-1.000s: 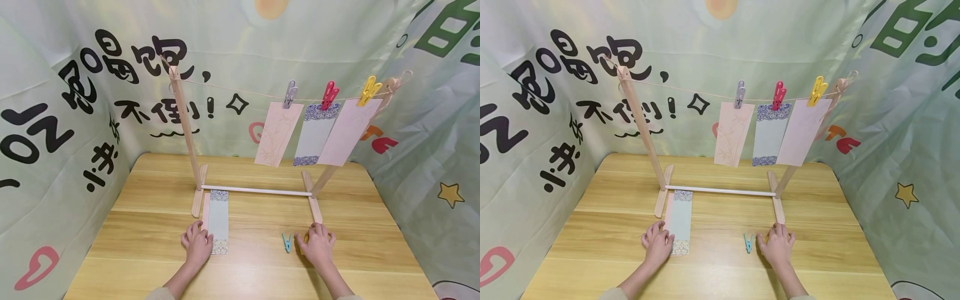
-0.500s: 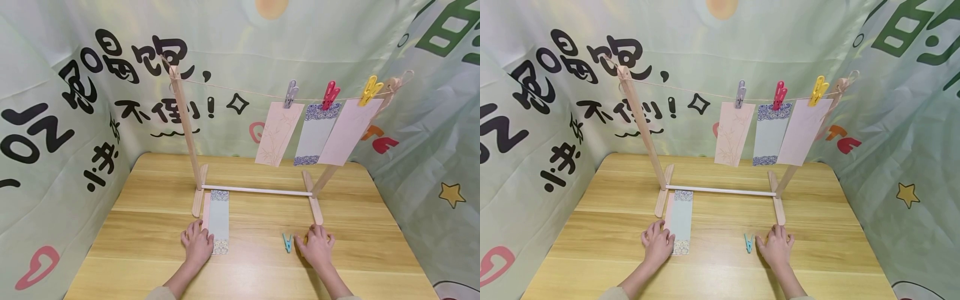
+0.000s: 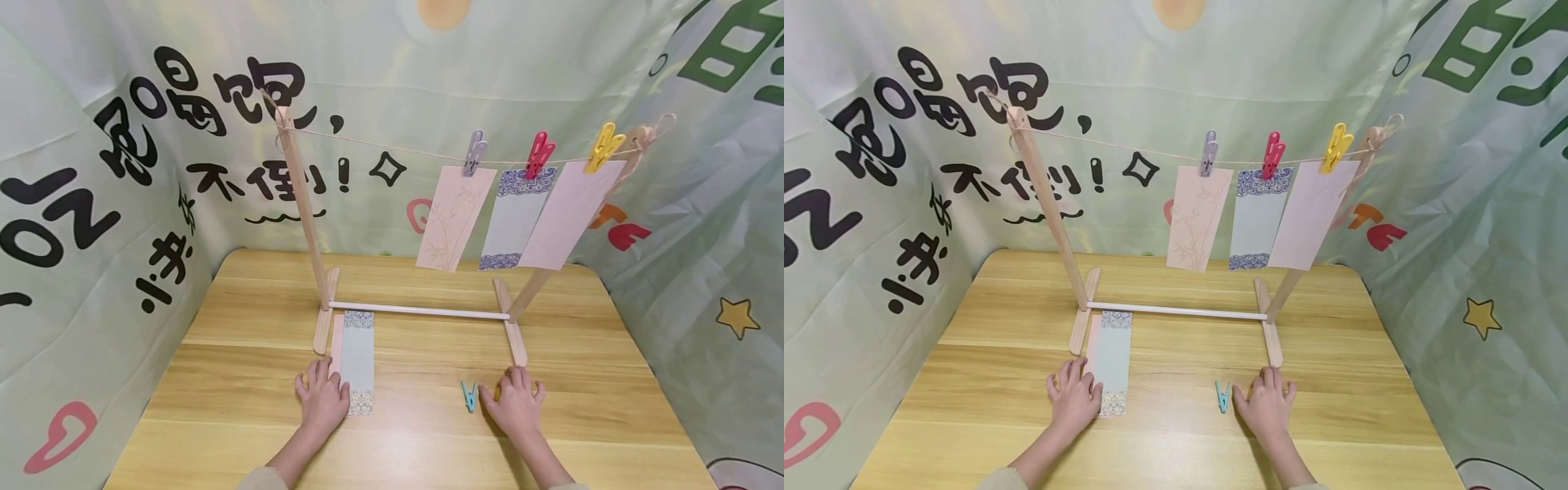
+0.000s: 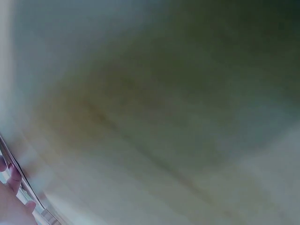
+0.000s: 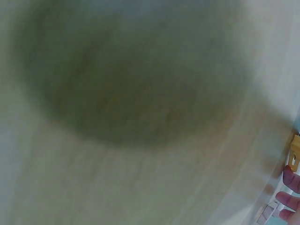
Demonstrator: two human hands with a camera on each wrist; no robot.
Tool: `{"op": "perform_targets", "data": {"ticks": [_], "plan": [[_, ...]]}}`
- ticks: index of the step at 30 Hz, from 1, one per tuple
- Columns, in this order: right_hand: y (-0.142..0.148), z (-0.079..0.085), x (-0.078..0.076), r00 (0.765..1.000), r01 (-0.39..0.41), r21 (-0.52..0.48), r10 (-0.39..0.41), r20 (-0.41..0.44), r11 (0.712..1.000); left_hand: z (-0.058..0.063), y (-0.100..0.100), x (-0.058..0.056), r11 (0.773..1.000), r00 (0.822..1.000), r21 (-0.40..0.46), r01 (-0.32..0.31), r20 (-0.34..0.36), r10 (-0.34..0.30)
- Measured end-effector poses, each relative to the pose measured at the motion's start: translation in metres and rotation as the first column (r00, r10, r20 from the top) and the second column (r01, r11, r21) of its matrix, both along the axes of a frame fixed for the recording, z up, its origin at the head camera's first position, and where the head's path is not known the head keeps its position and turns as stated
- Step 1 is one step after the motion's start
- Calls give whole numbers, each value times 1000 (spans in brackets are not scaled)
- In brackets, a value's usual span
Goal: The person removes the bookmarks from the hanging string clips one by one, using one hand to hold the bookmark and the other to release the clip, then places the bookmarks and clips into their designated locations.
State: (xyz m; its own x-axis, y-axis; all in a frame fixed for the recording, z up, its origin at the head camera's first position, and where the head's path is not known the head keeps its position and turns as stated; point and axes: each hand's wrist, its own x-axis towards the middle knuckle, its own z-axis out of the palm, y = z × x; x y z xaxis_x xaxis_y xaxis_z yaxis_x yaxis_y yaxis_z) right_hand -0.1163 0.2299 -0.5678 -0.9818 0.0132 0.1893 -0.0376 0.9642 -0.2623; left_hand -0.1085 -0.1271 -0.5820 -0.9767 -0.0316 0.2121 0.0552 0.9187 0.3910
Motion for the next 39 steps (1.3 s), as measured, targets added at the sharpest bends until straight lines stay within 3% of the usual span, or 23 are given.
{"op": "perform_targets", "data": {"ticks": [14,25,39], "plan": [[-1,-3,1,1000,-6,35,6,-10,999,3,-1,-3,998,999,-69,10,40,-7],[0,-8,2,997,-11,41,14,-79,999,1,-2,-4,995,998,-97,36,55,-31],[-1,-6,3,998,2,39,0,-58,999,3,-2,-3,991,998,-129,37,54,-30]]}}
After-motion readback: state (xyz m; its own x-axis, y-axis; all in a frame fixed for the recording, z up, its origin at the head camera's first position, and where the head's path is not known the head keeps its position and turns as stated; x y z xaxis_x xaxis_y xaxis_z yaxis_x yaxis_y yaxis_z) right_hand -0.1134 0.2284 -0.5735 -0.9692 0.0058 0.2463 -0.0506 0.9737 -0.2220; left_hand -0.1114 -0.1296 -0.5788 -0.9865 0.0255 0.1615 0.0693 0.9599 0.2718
